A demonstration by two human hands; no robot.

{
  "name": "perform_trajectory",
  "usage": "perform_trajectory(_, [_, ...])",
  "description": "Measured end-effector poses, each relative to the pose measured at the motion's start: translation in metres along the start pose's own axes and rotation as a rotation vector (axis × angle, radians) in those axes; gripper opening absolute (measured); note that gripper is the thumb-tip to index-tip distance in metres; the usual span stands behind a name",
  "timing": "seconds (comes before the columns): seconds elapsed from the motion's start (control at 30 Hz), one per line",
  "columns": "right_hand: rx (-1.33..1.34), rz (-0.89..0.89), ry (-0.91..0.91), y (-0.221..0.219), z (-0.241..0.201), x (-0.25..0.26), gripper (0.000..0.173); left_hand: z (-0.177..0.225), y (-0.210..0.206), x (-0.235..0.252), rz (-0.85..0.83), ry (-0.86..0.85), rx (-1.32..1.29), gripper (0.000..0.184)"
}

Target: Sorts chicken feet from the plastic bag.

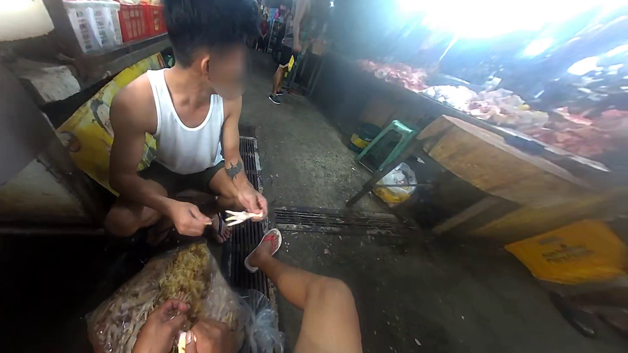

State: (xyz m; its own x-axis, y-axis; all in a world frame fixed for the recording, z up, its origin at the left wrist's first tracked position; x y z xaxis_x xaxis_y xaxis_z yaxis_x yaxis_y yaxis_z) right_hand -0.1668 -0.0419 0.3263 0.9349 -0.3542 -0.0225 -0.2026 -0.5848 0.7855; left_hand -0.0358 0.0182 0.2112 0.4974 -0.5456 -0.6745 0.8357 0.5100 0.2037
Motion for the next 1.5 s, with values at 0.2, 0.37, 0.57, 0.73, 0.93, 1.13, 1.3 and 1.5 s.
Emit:
perform_trajectory(0.2, [0.126,0.351,0.221,-0.084,0.068,0.009,0.033,0.004,0.006,0.000,0.116,-0.010,-0.025,0.017])
perform_trajectory(0.37, [0.518,0.008,0.233,-0.089,0.078,0.023,0.043,0.007,0.012,-0.002,0.044,-0.104,-0.015,0.019])
perform_trajectory(0.57, [0.471,0.028,0.234,-0.076,0.052,0.012,0.041,0.004,0.014,-0.011,0.188,-0.139,0.096,0.018])
perform_trajectory(0.73, [0.338,-0.262,-0.155,0.033,-0.026,-0.004,0.025,0.002,0.017,-0.017,0.232,-0.088,-0.019,0.021])
perform_trajectory(0.93, [0.408,0.148,0.137,-0.075,0.049,-0.005,0.037,-0.005,0.014,-0.008,0.276,-0.030,-0.011,0.021])
perform_trajectory(1.13, [0.461,0.147,0.090,-0.078,0.049,-0.031,0.036,0.007,0.082,0.007,0.561,-0.056,-0.048,0.024])
perform_trajectory(1.3, [0.732,0.031,-0.139,-0.082,0.097,-0.020,0.032,0.017,0.061,-0.009,0.394,-0.108,-0.189,0.024])
perform_trajectory(1.5, [1.051,0.051,-0.203,-0.097,0.114,-0.034,0.029,0.012,0.028,-0.011,0.127,-0.210,-0.226,0.028])
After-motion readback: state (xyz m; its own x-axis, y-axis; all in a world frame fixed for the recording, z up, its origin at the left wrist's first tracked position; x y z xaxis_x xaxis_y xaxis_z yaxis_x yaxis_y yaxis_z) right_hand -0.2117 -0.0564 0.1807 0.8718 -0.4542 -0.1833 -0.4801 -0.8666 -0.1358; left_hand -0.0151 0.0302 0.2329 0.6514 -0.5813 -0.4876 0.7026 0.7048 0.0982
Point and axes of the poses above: each hand's wrist, its own x-axis towards the middle knuckle, its own y-axis out of the back of the hand, z = x × y, the point moved 6 cm from there along x, towards the middle knuckle, and after that the axes turned 13 degrees about y, right-handed, at the moved point
